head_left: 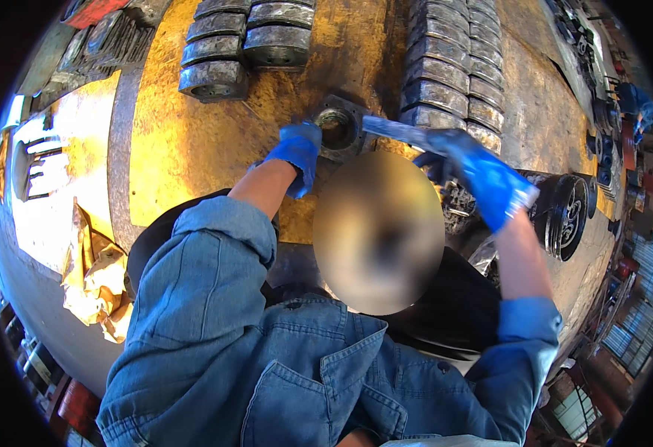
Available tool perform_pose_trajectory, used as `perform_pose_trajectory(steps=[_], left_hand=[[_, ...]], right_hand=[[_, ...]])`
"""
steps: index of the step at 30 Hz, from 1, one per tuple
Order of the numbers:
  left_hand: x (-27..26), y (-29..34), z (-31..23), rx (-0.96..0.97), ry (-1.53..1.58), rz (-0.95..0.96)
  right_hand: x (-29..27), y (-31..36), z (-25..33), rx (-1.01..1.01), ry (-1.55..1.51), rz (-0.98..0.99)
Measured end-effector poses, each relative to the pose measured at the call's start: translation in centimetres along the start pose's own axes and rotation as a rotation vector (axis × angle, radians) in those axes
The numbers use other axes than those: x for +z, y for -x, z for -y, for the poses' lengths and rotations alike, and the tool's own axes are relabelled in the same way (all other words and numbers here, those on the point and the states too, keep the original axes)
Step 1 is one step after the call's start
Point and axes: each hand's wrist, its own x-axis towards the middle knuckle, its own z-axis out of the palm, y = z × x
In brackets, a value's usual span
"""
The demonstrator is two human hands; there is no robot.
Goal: The person uses a hook tool to remove material from the center of a circular metal mold and then uses a scraper and trowel to clean the surfaces of numerous metal ingots arranged in rows on the floor.
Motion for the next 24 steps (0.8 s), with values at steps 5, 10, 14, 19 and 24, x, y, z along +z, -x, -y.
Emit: perform_pose_trajectory(steps=[5, 10, 14, 19, 24], left_hand=[[5.4, -4.9, 0.6, -0.271, 0.468, -0.082], [1.8, -1.7, 1.3, 0.078, 0.152, -0.01], [1.9, -1.4, 2.7, 0.075, 0.099, -0.092], [2.0, -1.4, 3.0, 0.14, 0.034, -0.056], [2.4, -1.1, 3.4, 0.187, 0.119, -0.144]], right_hand=[[7.1, -9.0, 0.4, -0.127, 0.549, -0.158], [12.2, -13.0, 0.9, -0.065, 0.921, -0.439], [13.2, -11.9, 2.0, 0.013, 0.915, -0.334], [12.1, -14.6, -1.9, -0.044, 0.975, -0.453], [12.5, -16.8, -1.6, 0.126, 1.042, -0.37]])
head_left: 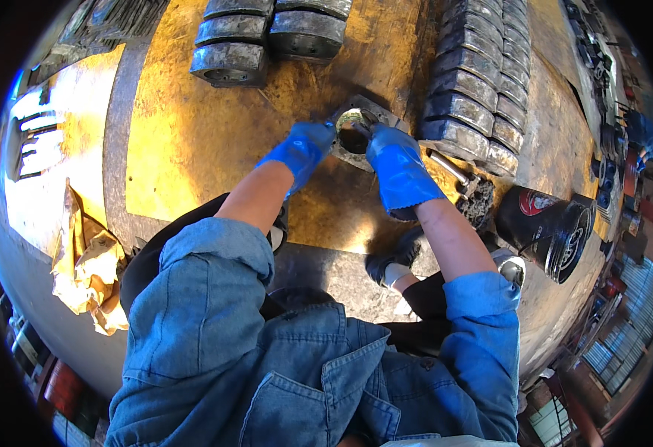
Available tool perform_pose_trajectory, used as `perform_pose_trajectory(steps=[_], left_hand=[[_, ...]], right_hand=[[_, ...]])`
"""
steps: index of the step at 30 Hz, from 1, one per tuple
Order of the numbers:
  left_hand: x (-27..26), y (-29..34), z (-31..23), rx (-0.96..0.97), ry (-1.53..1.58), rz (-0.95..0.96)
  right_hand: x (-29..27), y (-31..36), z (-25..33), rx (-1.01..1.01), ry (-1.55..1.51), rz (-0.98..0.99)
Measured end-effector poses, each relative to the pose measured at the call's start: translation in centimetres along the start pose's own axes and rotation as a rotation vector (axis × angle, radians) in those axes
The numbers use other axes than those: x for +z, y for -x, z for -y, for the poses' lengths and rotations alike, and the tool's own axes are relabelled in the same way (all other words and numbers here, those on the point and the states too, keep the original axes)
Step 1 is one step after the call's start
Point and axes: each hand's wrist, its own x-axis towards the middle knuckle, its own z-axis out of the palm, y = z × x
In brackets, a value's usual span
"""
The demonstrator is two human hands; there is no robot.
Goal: The person uses a hook tool to remove material from the center of a circular metal mold and then uses a scraper and trowel to clean the surfaces of numerous metal ingots arranged in rows on the floor.
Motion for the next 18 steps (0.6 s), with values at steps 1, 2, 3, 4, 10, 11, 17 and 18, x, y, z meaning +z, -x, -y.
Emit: perform_pose_trajectory(steps=[1, 2, 3, 4, 10, 11, 17, 18], left_hand=[[-0.2, 0.1, -0.1, 0.014, -0.014, 0.02], [-0.5, 0.2, -0.2, 0.028, -0.028, 0.039], [-0.7, 0.3, 0.1, 0.033, -0.042, 0.057], [-0.9, 0.5, 0.2, 0.024, -0.044, 0.08], [-1.3, 0.2, 0.3, 0.019, -0.086, 0.143], [-1.4, 0.3, 0.2, 0.006, -0.079, 0.145], [-3.0, 1.1, -0.3, -0.014, -0.072, 0.192], [-2.9, 1.1, -0.3, -0.013, -0.069, 0.193]], right_hand=[[0.2, -0.3, 0.7, 0.083, -0.052, 0.043], [0.3, -0.4, 1.1, 0.168, -0.104, 0.086], [0.1, 0.0, 1.3, 0.022, 0.046, 0.076], [0.0, 0.6, 1.4, -0.124, 0.196, 0.066], [-0.3, 0.7, 0.9, -0.529, 0.537, 0.113], [-0.6, 0.6, 0.6, -0.588, 0.568, 0.128], [-0.6, 0.1, 0.2, -0.585, 0.527, 0.252], [-0.5, -0.1, -0.2, -0.554, 0.49, 0.28]])
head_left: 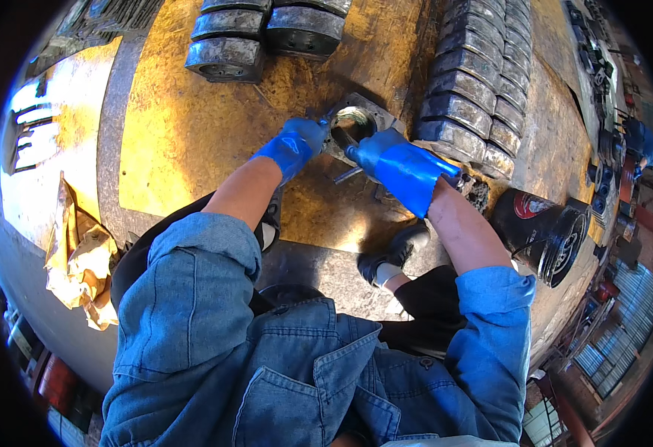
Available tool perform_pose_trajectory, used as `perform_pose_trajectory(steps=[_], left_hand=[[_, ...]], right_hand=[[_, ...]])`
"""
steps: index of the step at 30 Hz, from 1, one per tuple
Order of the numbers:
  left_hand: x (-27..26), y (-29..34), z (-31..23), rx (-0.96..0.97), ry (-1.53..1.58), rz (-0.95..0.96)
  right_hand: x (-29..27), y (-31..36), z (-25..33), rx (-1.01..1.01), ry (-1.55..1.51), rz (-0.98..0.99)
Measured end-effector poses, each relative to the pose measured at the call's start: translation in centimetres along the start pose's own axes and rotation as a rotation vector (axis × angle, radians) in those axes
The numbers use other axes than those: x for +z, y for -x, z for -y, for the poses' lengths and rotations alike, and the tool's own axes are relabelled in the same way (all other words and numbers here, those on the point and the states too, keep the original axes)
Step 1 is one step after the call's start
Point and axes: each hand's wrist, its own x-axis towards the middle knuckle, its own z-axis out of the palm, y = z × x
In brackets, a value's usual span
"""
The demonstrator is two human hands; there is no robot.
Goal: The person uses a hook tool to remove material from the center of a circular metal mold and then uses a scraper and trowel to clean the surfaces of numerous metal ingots arranged in rows on the floor.
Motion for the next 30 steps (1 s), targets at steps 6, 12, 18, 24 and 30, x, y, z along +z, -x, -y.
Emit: perform_pose_trajectory(steps=[6, 12, 18, 24, 30], left_hand=[[0.3, -0.1, 0.2, 0.015, -0.01, -0.018], [1.1, -0.1, 0.3, 0.014, -0.016, -0.035], [0.7, 0.2, 0.4, 0.008, 0.022, -0.003], [-0.5, 1.2, 0.2, -0.009, 0.049, 0.037], [-1.0, 0.6, -0.2, -0.008, 0.026, 0.1]], right_hand=[[1.3, -0.2, -2.7, 0.048, -0.065, -0.034], [-0.9, 1.3, -3.8, 0.002, 0.066, -0.259], [2.3, 1.1, -3.6, 0.304, -0.559, -0.211], [1.8, 3.1, -3.3, -0.012, -0.079, -0.281], [2.3, -0.3, -5.2, -0.13, 0.359, -0.2]])
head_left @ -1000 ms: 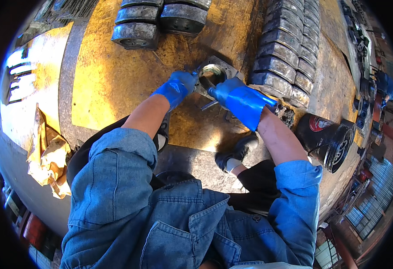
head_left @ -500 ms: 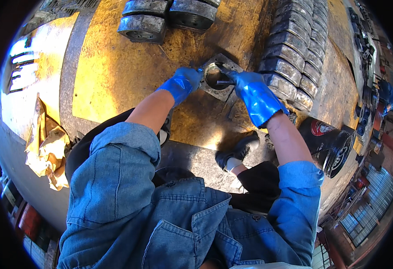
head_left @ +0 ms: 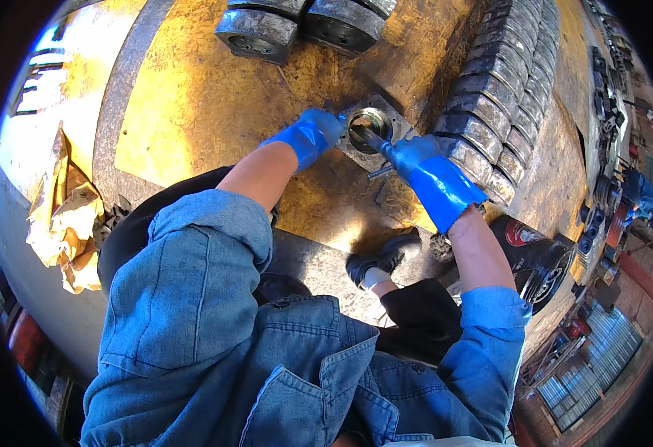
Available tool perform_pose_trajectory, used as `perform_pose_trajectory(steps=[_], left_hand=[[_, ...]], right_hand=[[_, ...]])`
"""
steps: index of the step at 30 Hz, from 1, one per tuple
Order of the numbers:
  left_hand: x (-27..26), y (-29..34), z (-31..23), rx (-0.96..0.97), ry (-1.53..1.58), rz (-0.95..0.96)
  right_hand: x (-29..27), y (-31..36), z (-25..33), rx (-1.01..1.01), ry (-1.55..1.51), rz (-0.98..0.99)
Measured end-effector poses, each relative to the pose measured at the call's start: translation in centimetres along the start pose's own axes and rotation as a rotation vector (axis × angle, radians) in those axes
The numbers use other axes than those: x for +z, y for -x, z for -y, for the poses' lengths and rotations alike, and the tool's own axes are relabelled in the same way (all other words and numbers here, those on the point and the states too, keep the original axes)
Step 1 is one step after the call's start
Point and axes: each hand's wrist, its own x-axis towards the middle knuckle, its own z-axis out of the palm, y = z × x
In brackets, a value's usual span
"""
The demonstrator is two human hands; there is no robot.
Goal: The person uses a hook tool to remove material from the center of a circular metal mold and then uses a scraper and trowel to clean the surfaces of numerous metal ingots arranged in rows on the floor.
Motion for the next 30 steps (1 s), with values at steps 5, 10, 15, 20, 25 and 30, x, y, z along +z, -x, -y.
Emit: perform_pose_trajectory(steps=[5, 10, 15, 20, 25, 30], left_hand=[[2.0, -0.5, 1.1, 0.012, 0.041, -0.093], [1.9, -1.5, 0.8, 0.015, 0.039, -0.066], [1.9, -1.2, 0.8, -0.044, 0.098, -0.02], [1.6, -1.1, 0.7, 0.035, 0.044, -0.083], [2.3, -1.5, 0.9, -0.008, 0.071, -0.065], [2.3, -1.5, 1.0, -0.11, 0.207, 0.018]], right_hand=[[-4.2, -0.8, 1.4, 0.017, 0.02, 0.118], [-4.7, -1.5, 1.0, -0.075, 0.189, 0.15], [-6.5, -1.4, 1.0, -0.041, 0.146, 0.174], [-4.0, -2.3, 0.3, 0.377, -0.217, 0.165], [-4.0, -1.2, 1.3, 0.665, -0.726, 0.174], [-2.1, 0.3, 1.9, 0.35, -0.494, 0.005]])
